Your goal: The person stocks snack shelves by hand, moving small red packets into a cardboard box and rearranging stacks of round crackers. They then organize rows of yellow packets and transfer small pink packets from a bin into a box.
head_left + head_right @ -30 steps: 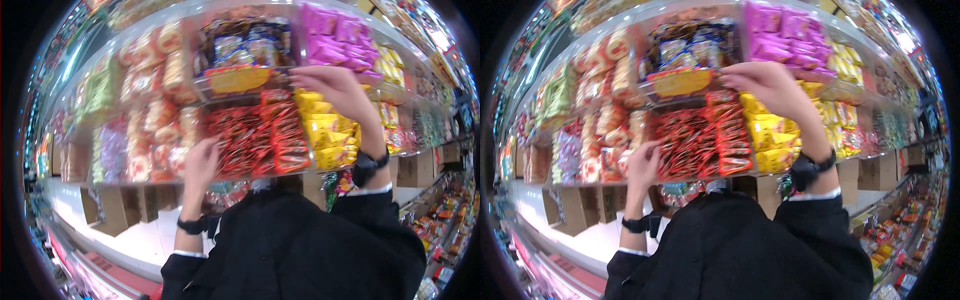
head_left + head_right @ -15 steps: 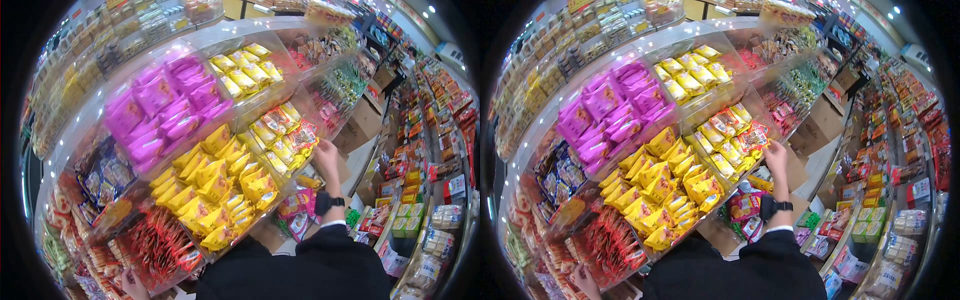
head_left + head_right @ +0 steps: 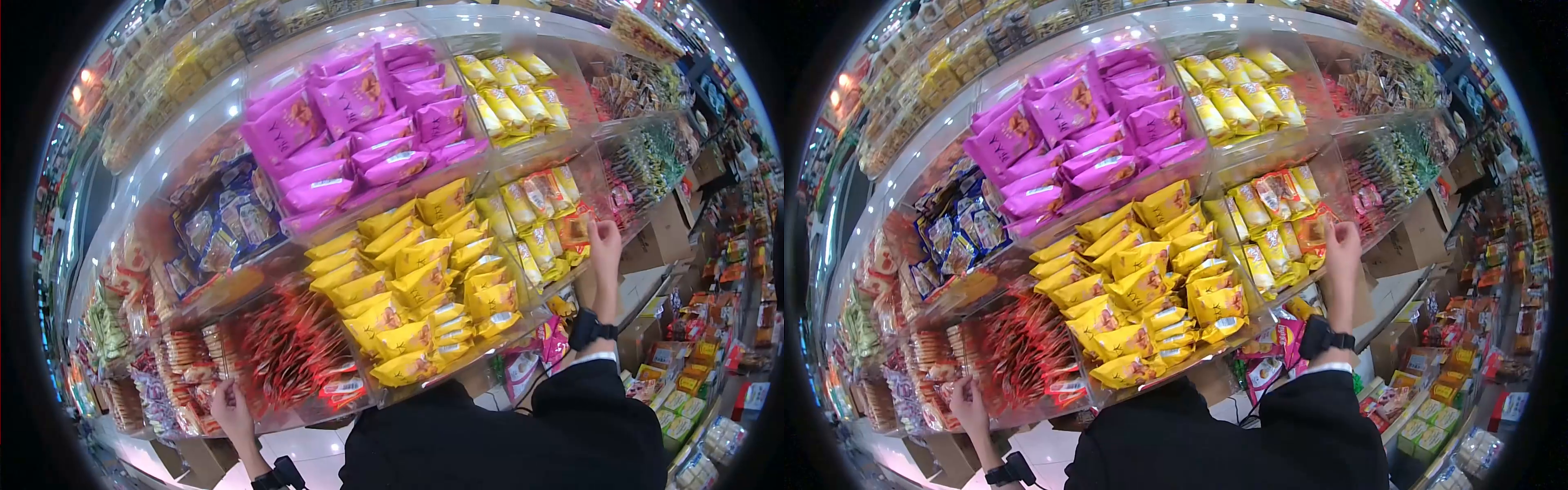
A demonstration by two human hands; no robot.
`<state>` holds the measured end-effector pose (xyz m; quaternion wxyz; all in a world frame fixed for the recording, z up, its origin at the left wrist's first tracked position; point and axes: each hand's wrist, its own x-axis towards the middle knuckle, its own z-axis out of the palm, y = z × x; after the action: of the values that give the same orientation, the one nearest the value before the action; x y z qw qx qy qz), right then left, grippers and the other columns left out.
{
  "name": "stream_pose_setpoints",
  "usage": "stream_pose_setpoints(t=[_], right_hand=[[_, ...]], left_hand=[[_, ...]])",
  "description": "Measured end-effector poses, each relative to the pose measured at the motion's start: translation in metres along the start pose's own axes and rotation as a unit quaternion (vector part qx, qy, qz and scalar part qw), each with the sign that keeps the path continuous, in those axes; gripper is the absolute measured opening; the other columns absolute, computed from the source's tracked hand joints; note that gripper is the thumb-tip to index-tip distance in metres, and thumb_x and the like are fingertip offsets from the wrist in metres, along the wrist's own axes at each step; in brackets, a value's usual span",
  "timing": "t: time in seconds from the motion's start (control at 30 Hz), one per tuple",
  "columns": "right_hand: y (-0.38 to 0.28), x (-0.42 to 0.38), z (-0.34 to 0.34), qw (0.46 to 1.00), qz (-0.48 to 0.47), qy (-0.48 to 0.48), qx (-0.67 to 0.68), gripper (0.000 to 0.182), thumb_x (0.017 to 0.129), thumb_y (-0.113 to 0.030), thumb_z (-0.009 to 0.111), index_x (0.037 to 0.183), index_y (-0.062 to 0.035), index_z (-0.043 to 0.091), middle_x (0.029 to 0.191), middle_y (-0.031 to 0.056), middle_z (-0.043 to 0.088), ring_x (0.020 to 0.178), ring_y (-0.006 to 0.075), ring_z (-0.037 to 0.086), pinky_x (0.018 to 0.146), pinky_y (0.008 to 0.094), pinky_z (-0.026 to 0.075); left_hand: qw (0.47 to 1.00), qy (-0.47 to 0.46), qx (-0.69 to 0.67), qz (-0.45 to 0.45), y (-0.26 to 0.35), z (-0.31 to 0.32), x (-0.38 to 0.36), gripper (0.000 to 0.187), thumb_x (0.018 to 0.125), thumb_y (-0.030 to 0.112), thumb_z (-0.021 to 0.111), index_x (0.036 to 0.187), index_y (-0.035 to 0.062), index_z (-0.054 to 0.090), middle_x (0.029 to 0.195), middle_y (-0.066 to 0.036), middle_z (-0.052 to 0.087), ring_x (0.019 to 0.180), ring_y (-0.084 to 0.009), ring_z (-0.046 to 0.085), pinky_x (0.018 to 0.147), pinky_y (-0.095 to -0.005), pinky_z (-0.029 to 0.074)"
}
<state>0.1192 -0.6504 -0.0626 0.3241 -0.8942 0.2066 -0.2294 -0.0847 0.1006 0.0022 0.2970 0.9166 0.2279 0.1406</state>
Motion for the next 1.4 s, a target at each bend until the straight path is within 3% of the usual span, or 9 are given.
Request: stream_pose_setpoints(t=[0.03,0.13,0.33,0.53,0.6,0.67,0.7,1.0,1.4], right_hand=[[-0.015,-0.003,-0.01,0.996,0.052,-0.025,0.075,0.015,0.097,-0.013,0.062,0.107,-0.0019,0.058,0.088,0.0031,0.066,0.083,0.0083,0.063,0.068,0.026,0.05],[-0.096,-0.023,-0.029,0.958,-0.025,0.028,0.284,0.025,0.098,-0.009,0.06,0.122,-0.0025,0.055,0.097,0.0057,0.07,0.09,0.0083,0.065,0.074,0.0234,0.052],[-0.22,-0.078,-0.031,0.906,-0.046,-0.142,0.397,0.025,0.094,-0.002,0.064,0.119,0.0024,0.061,0.104,0.0069,0.071,0.093,0.0091,0.065,0.083,0.0221,0.051],[-0.384,-0.181,0.034,0.846,-0.209,-0.319,0.373,0.021,0.088,-0.001,0.071,0.108,0.0005,0.067,0.098,0.0047,0.071,0.09,0.009,0.066,0.079,0.0251,0.052],[-0.427,-0.214,0.072,0.824,-0.331,-0.354,0.293,0.016,0.088,-0.007,0.072,0.103,0.0005,0.069,0.092,0.0067,0.072,0.087,0.0109,0.067,0.077,0.0281,0.053],[-0.455,-0.239,0.109,0.794,-0.424,-0.398,0.177,0.017,0.086,-0.009,0.069,0.102,-0.0018,0.068,0.085,0.0153,0.071,0.08,0.0289,0.071,0.072,0.0358,0.055],[-0.462,-0.245,0.13,0.787,-0.465,-0.381,0.14,0.015,0.086,-0.011,0.066,0.099,-0.0047,0.069,0.084,0.0174,0.069,0.083,0.0357,0.068,0.072,0.0414,0.054],[-0.483,-0.26,0.202,0.726,-0.619,-0.298,-0.033,0.015,0.085,-0.017,0.063,0.095,-0.009,0.071,0.087,0.0132,0.071,0.085,0.0328,0.068,0.072,0.045,0.054],[-0.472,-0.273,0.23,0.754,-0.602,-0.247,-0.086,0.012,0.083,-0.013,0.059,0.085,-0.0087,0.07,0.076,0.0159,0.069,0.076,0.0348,0.068,0.071,0.0473,0.053]], left_hand=[[1.0,0.001,0.008,0.005,-0.002,0.0,0.0,0.011,0.094,0.004,0.061,0.101,-0.0025,0.067,0.08,-0.005,0.065,0.069,-0.009,0.059,0.062,-0.0236,0.048],[0.999,-0.034,0.002,-0.038,0.014,0.005,0.001,0.013,0.095,0.004,0.061,0.106,-0.0022,0.066,0.081,-0.003,0.065,0.071,-0.008,0.059,0.065,-0.0227,0.048],[0.998,-0.028,-0.003,0.059,0.006,0.008,0.001,0.014,0.094,0.008,0.061,0.102,-0.001,0.068,0.087,-0.012,0.07,0.08,-0.0221,0.068,0.072,-0.0323,0.053],[0.991,-0.057,-0.039,0.111,0.018,0.004,-0.002,0.017,0.09,0.006,0.059,0.102,0.0001,0.068,0.096,-0.021,0.069,0.09,-0.0391,0.066,0.079,-0.0429,0.053],[0.986,-0.021,-0.072,0.148,0.01,0.009,-0.001,0.014,0.091,0.007,0.061,0.102,0.0014,0.067,0.085,-0.02,0.067,0.078,-0.0331,0.067,0.07,-0.0388,0.051],[0.984,-0.016,-0.079,0.16,0.016,0.003,-0.002,0.016,0.088,0.004,0.058,0.101,0.0015,0.067,0.092,-0.02,0.068,0.088,-0.0391,0.066,0.077,-0.0456,0.053],[0.983,-0.012,-0.078,0.163,0.015,0.003,-0.003,0.014,0.088,0.005,0.059,0.099,0.0022,0.066,0.09,-0.02,0.068,0.087,-0.0388,0.066,0.076,-0.0465,0.053],[0.987,0.007,-0.077,0.142,0.009,0.008,-0.004,0.012,0.09,0.01,0.057,0.096,0.0025,0.065,0.091,-0.019,0.068,0.088,-0.038,0.065,0.078,-0.047,0.053],[0.984,0.009,-0.105,0.141,0.009,0.007,-0.007,0.013,0.09,0.013,0.056,0.096,0.004,0.065,0.092,-0.019,0.069,0.086,-0.0394,0.067,0.077,-0.0495,0.053]])
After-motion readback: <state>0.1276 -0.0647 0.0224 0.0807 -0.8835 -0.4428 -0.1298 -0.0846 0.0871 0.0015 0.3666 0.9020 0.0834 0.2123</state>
